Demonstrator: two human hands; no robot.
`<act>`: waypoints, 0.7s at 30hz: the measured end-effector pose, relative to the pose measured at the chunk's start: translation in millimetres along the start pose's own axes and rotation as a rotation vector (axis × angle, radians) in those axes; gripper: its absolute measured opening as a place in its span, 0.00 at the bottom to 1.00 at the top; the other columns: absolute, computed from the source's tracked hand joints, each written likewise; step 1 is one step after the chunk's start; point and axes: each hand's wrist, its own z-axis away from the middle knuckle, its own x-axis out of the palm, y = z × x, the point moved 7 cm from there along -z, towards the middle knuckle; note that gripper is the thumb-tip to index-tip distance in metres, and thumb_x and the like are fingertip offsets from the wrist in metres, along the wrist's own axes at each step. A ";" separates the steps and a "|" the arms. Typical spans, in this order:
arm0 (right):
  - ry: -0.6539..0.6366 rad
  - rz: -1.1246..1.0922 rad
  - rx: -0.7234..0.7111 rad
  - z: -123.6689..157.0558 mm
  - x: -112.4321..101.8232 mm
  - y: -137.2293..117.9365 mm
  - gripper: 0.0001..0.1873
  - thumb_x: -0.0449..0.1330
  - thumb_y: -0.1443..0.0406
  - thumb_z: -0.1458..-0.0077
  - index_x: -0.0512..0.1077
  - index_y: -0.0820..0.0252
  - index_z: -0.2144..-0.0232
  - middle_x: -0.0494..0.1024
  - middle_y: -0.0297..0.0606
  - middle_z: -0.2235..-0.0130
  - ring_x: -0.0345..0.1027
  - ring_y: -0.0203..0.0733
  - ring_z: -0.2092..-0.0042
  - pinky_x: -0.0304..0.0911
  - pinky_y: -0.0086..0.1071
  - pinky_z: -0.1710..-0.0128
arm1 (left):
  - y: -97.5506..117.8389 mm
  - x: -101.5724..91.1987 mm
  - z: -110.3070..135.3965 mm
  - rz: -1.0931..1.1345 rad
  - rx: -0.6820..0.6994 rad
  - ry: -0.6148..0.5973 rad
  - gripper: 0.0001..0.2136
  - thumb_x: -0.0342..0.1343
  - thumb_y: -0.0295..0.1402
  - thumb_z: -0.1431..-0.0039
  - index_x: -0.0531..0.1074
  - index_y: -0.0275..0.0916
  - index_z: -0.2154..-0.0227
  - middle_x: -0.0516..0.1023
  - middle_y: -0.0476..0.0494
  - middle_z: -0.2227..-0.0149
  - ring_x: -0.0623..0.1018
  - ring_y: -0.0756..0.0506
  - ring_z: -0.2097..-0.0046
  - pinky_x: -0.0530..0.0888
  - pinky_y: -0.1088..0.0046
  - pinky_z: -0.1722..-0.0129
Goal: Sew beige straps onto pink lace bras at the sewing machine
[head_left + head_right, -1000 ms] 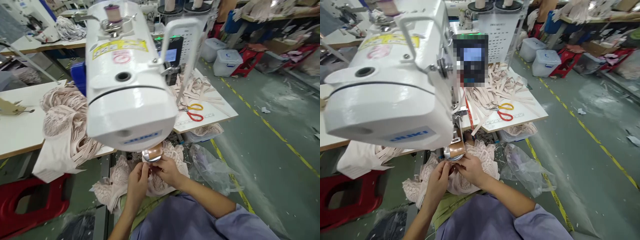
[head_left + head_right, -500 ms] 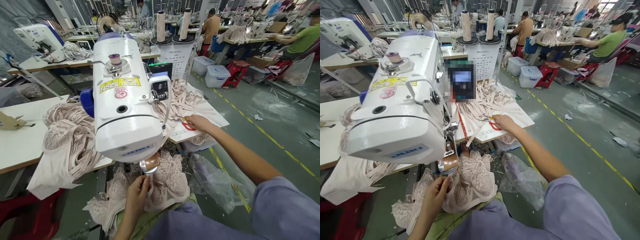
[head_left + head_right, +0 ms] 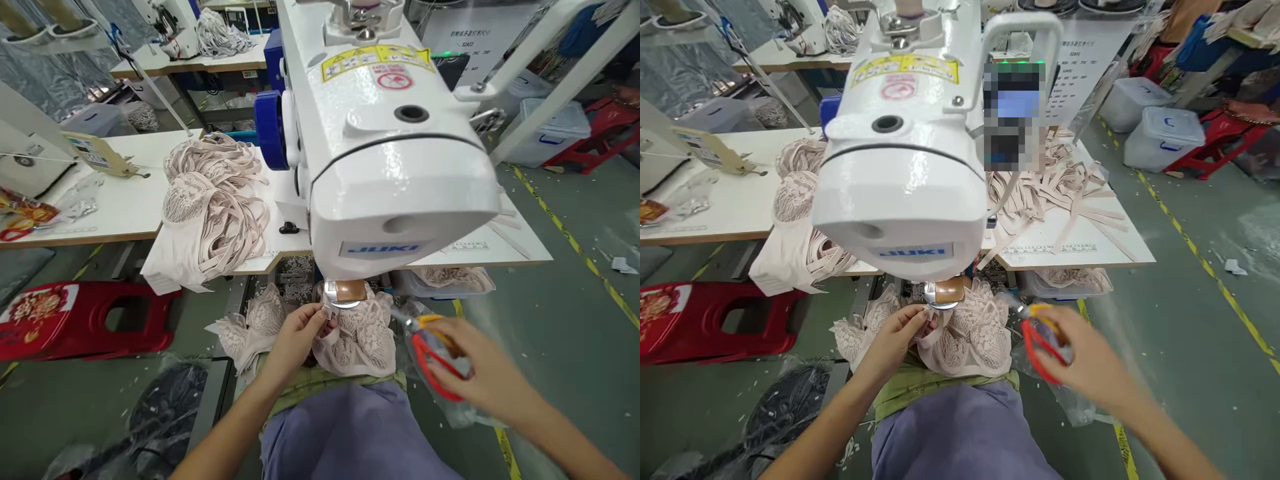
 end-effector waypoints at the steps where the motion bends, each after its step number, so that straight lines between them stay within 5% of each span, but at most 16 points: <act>1: -0.062 -0.010 -0.022 9.9 19.3 -9.4 0.19 0.61 0.59 0.42 0.71 0.48 0.48 0.76 0.45 0.48 0.74 0.44 0.67 0.69 0.35 0.73 | 2.0 0.9 1.2 -0.020 -0.003 -0.006 0.18 0.60 0.50 0.47 0.75 0.37 0.70 0.77 0.44 0.70 0.73 0.48 0.68 0.70 0.72 0.65; 5: -0.068 -0.029 -0.130 9.3 61.9 -51.9 0.21 0.61 0.60 0.43 0.69 0.50 0.46 0.74 0.45 0.47 0.74 0.52 0.55 0.74 0.42 0.62 | 8.7 4.5 5.6 -0.095 0.003 -0.028 0.19 0.58 0.51 0.47 0.74 0.38 0.69 0.76 0.45 0.70 0.73 0.47 0.67 0.71 0.71 0.64; 11: -0.035 -0.156 -0.207 -32.3 64.6 -89.8 0.18 0.60 0.62 0.43 0.71 0.53 0.49 0.77 0.46 0.50 0.74 0.52 0.52 0.73 0.43 0.56 | 8.7 8.1 7.7 -0.205 0.047 -0.066 0.14 0.52 0.44 0.45 0.72 0.38 0.70 0.74 0.46 0.70 0.70 0.48 0.68 0.67 0.73 0.68; 15: -0.090 -0.264 -0.196 -35.1 59.4 -89.4 0.15 0.57 0.62 0.40 0.73 0.51 0.51 0.79 0.44 0.52 0.75 0.50 0.54 0.73 0.40 0.57 | 7.0 2.6 7.8 -0.227 0.034 -0.045 0.10 0.49 0.40 0.44 0.68 0.39 0.72 0.68 0.51 0.73 0.65 0.50 0.71 0.62 0.74 0.71; 21: -0.065 -0.307 -0.098 -16.0 65.3 -69.4 0.18 0.58 0.66 0.47 0.70 0.51 0.52 0.77 0.43 0.55 0.75 0.48 0.59 0.72 0.38 0.64 | 11.4 0.6 6.7 -0.162 0.095 -0.071 0.17 0.50 0.48 0.38 0.63 0.40 0.74 0.61 0.55 0.76 0.59 0.52 0.75 0.57 0.75 0.74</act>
